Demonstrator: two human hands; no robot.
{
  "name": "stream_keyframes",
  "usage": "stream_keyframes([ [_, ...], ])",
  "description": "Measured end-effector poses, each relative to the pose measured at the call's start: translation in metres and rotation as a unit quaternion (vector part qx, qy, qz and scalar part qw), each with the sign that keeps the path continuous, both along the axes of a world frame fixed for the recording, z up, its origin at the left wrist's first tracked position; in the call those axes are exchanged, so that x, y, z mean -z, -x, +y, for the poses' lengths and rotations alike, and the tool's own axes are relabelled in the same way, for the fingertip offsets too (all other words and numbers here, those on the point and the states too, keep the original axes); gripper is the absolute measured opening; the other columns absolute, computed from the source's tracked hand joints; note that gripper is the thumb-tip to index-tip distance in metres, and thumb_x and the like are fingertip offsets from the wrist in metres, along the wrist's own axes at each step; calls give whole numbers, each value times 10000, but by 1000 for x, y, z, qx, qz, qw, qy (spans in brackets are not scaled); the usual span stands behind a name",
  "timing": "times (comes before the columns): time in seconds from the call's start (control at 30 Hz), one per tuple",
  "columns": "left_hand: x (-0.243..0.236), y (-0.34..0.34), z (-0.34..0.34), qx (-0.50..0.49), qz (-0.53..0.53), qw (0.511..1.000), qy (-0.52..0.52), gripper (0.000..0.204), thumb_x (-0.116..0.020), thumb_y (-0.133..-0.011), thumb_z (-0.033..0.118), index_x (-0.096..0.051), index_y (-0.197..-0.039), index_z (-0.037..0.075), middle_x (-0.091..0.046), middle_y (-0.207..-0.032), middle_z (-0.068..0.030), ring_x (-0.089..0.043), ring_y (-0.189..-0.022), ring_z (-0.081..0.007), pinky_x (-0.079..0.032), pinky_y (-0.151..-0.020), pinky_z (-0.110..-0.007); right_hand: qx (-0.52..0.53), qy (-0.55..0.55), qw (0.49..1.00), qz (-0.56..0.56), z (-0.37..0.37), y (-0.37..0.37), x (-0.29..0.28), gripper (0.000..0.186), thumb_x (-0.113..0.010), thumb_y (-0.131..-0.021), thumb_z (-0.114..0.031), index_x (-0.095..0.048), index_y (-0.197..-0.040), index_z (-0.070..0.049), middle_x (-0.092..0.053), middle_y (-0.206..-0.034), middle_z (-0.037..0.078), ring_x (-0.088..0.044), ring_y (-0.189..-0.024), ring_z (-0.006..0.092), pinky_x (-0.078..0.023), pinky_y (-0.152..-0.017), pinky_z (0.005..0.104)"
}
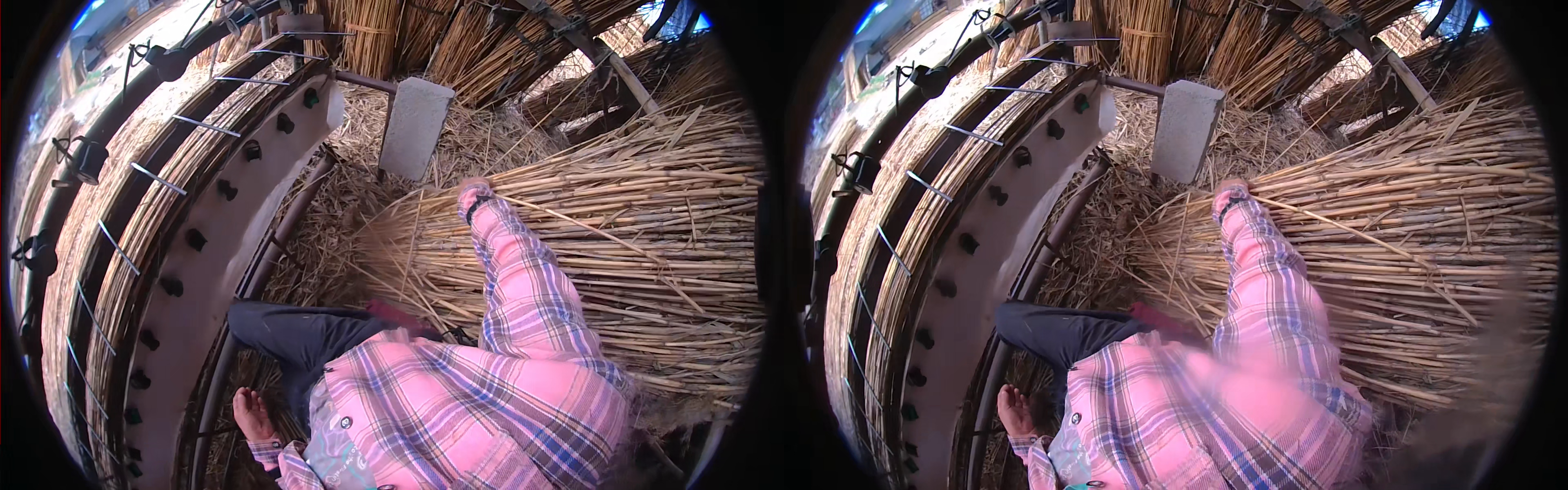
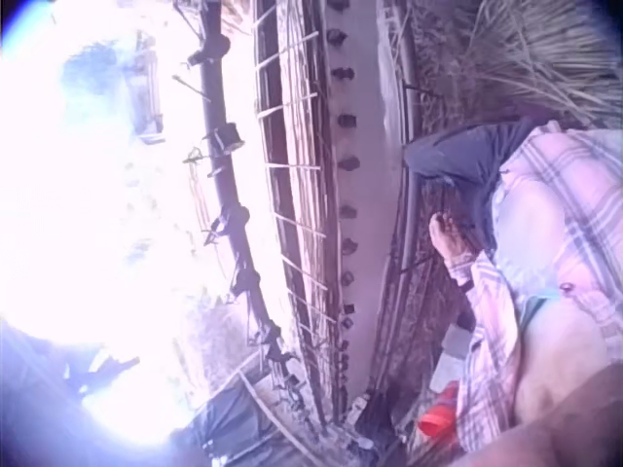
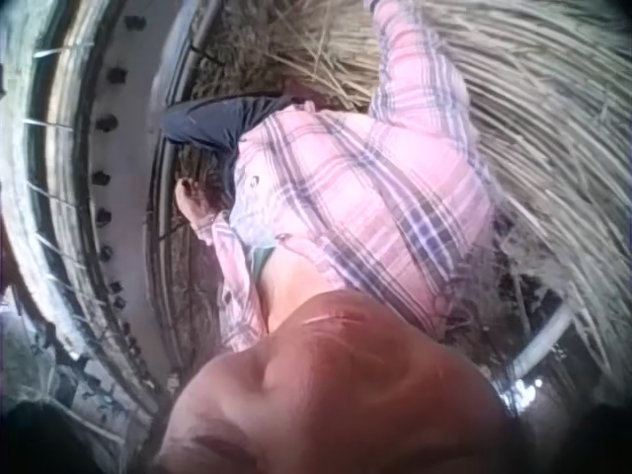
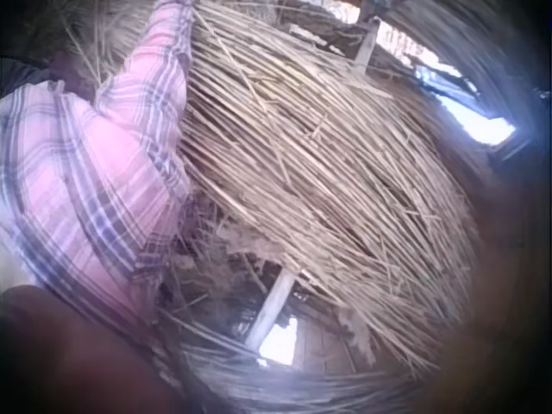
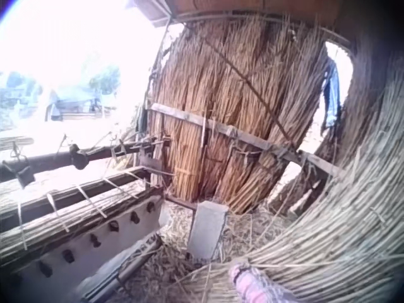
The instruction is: Weaving straw or reeds into mats using a manual machine.
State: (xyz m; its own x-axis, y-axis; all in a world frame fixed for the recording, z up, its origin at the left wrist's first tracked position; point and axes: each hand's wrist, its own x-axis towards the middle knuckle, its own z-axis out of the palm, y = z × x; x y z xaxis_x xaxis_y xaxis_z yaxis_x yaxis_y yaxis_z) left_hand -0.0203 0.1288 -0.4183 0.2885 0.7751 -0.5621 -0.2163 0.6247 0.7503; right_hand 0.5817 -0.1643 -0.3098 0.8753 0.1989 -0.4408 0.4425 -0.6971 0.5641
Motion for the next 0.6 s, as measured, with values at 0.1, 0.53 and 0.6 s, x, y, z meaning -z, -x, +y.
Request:
stream_keyframes([
  [0.1,-12,-3,13,22,38,998,-47,149,-526,-906,250,-580,-991,140,-569,-909,29,-538,-830,-96,-452,-678,-224,-120,-40,991,-32,40,-5,-14,245,-584,-829,-259,-680,-1021,-139,-660,-1015,13,-610,-993,232,-497,-743,458],
  [0.53,-184,-215,16,261,-87,753,-598,461,-506,-921,183,-337,-1323,34,-466,-1237,-111,-497,-1073,-170,-410,-912,-287,-649,177,737,57,256,199,-76,282,-646,-779,-293,-650,-1028,-158,-615,-1061,16,-561,-1038,175,-475,-813,410],
  [0.6,-203,-239,-2,302,-193,793,-492,335,-508,-931,226,-428,-1198,41,-533,-1062,-86,-542,-904,-149,-459,-771,-264,-714,130,685,62,265,246,-79,365,-663,-758,-301,-602,-1082,-142,-576,-1113,37,-519,-1084,184,-434,-858,413],
])
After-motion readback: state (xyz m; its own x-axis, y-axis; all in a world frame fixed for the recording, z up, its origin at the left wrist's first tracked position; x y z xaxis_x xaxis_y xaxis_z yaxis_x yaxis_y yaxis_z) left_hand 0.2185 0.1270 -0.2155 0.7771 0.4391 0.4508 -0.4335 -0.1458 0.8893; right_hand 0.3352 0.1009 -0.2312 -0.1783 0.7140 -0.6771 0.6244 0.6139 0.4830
